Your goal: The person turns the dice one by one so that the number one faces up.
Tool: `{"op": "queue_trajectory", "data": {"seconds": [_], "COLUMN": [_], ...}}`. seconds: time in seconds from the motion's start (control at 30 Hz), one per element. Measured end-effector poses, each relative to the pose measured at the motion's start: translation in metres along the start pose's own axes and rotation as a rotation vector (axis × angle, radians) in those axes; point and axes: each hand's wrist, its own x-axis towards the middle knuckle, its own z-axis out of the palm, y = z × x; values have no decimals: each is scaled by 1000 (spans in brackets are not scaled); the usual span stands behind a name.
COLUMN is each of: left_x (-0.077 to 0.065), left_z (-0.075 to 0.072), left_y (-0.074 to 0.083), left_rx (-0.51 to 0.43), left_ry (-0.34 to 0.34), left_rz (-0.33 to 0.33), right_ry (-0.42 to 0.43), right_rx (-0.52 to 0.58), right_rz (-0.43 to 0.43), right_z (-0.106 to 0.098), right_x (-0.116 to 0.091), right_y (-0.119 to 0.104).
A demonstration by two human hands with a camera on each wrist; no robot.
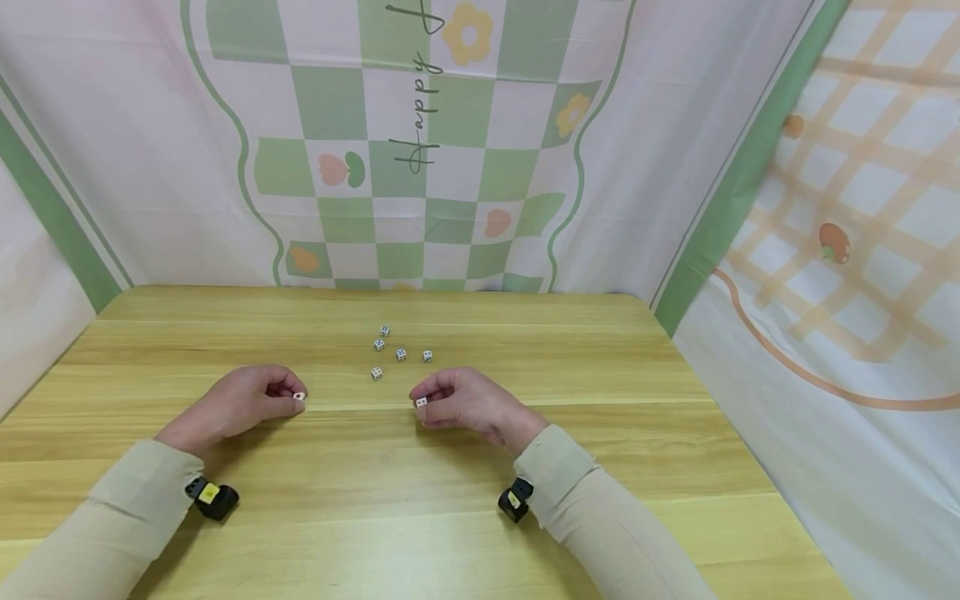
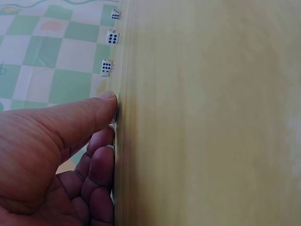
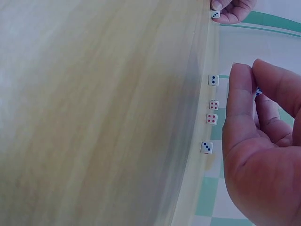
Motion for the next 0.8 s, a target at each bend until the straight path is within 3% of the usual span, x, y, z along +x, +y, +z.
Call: {"op": "queue_trajectory", "data": {"seconds": [0.8], "left_x": [-1], "left_z": [-1], "left_y": [2], "left_rx": [7], "left_ry": [-1], "left_rz": [3], "right_ry": [11], "right_rx": [7], "right_rz": [12], "right_z": [1], "right_x": [0], "right_y": [-1]}}
